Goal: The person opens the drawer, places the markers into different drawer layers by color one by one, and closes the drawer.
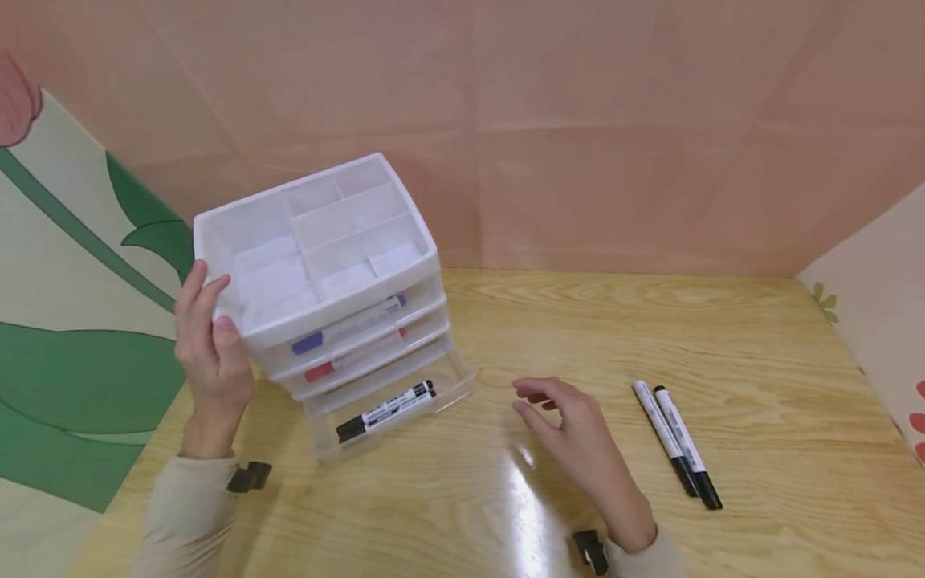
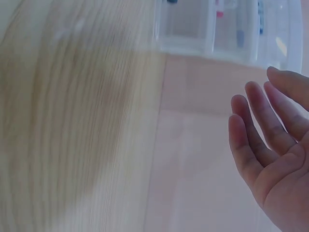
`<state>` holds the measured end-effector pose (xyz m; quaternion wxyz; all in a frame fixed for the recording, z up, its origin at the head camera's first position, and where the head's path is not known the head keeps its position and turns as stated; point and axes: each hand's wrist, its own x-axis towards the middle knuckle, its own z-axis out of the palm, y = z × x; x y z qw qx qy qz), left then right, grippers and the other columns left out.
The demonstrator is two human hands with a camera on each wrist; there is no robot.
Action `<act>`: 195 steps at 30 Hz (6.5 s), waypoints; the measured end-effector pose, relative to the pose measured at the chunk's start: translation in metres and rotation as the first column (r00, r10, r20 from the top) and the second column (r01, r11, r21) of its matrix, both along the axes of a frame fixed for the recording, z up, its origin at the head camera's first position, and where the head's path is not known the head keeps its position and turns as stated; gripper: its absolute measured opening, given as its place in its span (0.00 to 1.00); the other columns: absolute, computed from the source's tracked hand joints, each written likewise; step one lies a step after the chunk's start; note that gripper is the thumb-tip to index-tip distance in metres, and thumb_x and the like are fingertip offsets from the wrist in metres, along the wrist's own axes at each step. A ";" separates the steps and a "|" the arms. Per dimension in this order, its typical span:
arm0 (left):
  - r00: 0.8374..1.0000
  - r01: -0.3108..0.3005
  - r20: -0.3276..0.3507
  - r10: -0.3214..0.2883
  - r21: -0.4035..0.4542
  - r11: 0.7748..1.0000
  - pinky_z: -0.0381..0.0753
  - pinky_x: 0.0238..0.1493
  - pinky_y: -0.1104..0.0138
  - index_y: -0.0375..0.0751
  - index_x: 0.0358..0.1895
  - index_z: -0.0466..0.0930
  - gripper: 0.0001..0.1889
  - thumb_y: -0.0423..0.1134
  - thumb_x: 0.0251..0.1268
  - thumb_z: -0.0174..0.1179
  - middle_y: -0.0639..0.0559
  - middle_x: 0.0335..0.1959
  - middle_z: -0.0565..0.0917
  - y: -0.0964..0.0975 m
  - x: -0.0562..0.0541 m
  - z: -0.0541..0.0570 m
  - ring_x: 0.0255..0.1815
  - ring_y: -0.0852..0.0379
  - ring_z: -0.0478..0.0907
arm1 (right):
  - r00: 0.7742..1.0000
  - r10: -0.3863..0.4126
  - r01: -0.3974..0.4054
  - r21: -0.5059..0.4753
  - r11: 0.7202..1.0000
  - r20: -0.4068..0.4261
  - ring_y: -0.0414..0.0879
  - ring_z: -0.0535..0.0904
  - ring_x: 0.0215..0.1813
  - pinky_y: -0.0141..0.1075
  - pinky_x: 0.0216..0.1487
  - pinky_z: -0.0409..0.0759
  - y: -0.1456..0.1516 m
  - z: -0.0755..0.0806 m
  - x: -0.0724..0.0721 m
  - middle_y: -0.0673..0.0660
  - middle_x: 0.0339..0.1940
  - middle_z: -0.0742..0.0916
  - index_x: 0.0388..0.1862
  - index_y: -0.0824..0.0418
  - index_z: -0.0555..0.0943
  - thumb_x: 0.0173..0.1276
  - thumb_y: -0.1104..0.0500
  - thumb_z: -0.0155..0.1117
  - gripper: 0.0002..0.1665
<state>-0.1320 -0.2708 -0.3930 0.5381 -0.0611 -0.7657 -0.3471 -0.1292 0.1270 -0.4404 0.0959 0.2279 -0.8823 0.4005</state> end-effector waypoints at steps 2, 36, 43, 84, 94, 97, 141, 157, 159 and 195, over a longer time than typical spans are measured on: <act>1.000 -0.003 0.001 0.003 0.000 1.000 0.70 0.70 0.58 0.31 0.56 0.78 0.23 0.40 0.64 0.44 0.41 0.69 0.74 -0.001 0.001 0.000 0.71 0.44 0.70 | 1.000 -0.019 0.019 0.001 1.000 0.001 0.34 0.82 0.43 0.30 0.42 0.82 0.007 0.000 0.000 0.52 0.45 0.90 0.49 0.55 0.85 0.64 0.64 0.69 0.15; 0.999 0.010 -0.052 -0.008 0.030 1.000 0.68 0.70 0.58 0.26 0.52 0.78 0.23 0.35 0.61 0.42 0.35 0.66 0.75 -0.008 -0.008 0.004 0.69 0.39 0.71 | 0.879 -0.214 0.046 0.371 0.928 0.426 0.58 0.87 0.43 0.33 0.32 0.79 0.151 -0.004 -0.016 0.67 0.46 0.87 0.58 0.67 0.80 0.66 0.50 0.67 0.27; 0.999 0.004 -0.046 -0.002 0.045 0.999 0.70 0.69 0.59 0.26 0.53 0.78 0.23 0.35 0.61 0.42 0.35 0.66 0.75 -0.008 -0.007 0.005 0.69 0.40 0.71 | 0.874 -0.216 0.039 0.380 0.924 0.435 0.59 0.87 0.42 0.34 0.33 0.79 0.151 -0.008 -0.017 0.61 0.40 0.88 0.54 0.71 0.81 0.63 0.54 0.71 0.27; 0.999 -0.009 -0.046 0.010 0.040 0.999 0.68 0.69 0.66 0.24 0.53 0.78 0.23 0.35 0.63 0.41 0.33 0.65 0.75 -0.005 -0.004 0.009 0.69 0.39 0.71 | 0.840 -0.125 -0.090 0.362 0.928 0.529 0.42 0.78 0.39 0.36 0.38 0.75 0.117 -0.002 -0.015 0.50 0.37 0.88 0.43 0.62 0.85 0.67 0.50 0.66 0.17; 0.999 -0.006 -0.038 0.008 0.046 0.999 0.69 0.67 0.68 0.25 0.53 0.78 0.23 0.35 0.63 0.41 0.34 0.66 0.75 -0.006 -0.004 0.008 0.69 0.40 0.71 | 0.880 -0.136 -0.002 0.291 0.957 0.455 0.37 0.80 0.37 0.33 0.34 0.77 0.112 0.005 -0.010 0.52 0.38 0.89 0.46 0.61 0.82 0.67 0.51 0.67 0.17; 0.999 0.000 -0.040 0.002 0.052 0.999 0.69 0.67 0.68 0.24 0.53 0.78 0.23 0.35 0.63 0.41 0.33 0.66 0.74 -0.005 -0.004 0.008 0.69 0.40 0.70 | 0.901 -0.126 0.020 0.249 0.968 0.415 0.33 0.78 0.35 0.31 0.32 0.76 0.110 0.007 -0.008 0.53 0.38 0.89 0.46 0.61 0.82 0.66 0.51 0.67 0.16; 0.998 0.016 -0.054 -0.014 0.037 0.999 0.69 0.70 0.60 0.26 0.53 0.78 0.23 0.37 0.62 0.43 0.35 0.66 0.75 0.008 -0.001 0.007 0.69 0.40 0.71 | 0.949 0.224 -0.197 -0.138 0.971 0.220 0.35 0.84 0.44 0.33 0.42 0.81 0.023 0.038 -0.014 0.53 0.41 0.88 0.52 0.58 0.78 0.75 0.63 0.55 0.10; 0.999 0.034 -0.018 -0.034 0.020 0.999 0.69 0.71 0.58 0.29 0.55 0.79 0.23 0.40 0.64 0.44 0.40 0.69 0.74 0.013 -0.004 0.004 0.71 0.43 0.70 | 0.941 0.279 -0.240 -0.204 0.949 0.192 0.38 0.83 0.44 0.31 0.48 0.82 -0.011 0.027 -0.028 0.53 0.43 0.88 0.51 0.61 0.80 0.72 0.63 0.59 0.11; 0.999 0.037 -0.010 -0.037 0.015 0.999 0.69 0.70 0.58 0.30 0.55 0.78 0.23 0.40 0.64 0.44 0.40 0.69 0.74 0.014 -0.005 0.004 0.71 0.43 0.70 | 0.942 0.278 -0.238 -0.209 0.949 0.188 0.38 0.83 0.45 0.32 0.49 0.82 -0.015 0.025 -0.029 0.54 0.43 0.88 0.51 0.62 0.80 0.72 0.63 0.59 0.11; 0.999 0.045 0.000 -0.045 -0.013 0.999 0.71 0.68 0.51 0.30 0.56 0.78 0.24 0.41 0.64 0.43 0.38 0.69 0.73 0.019 -0.004 0.005 0.71 0.43 0.70 | 0.909 0.375 -0.341 -0.195 0.920 0.183 0.54 0.84 0.41 0.31 0.38 0.80 -0.102 -0.003 -0.021 0.63 0.41 0.88 0.54 0.67 0.78 0.72 0.64 0.57 0.14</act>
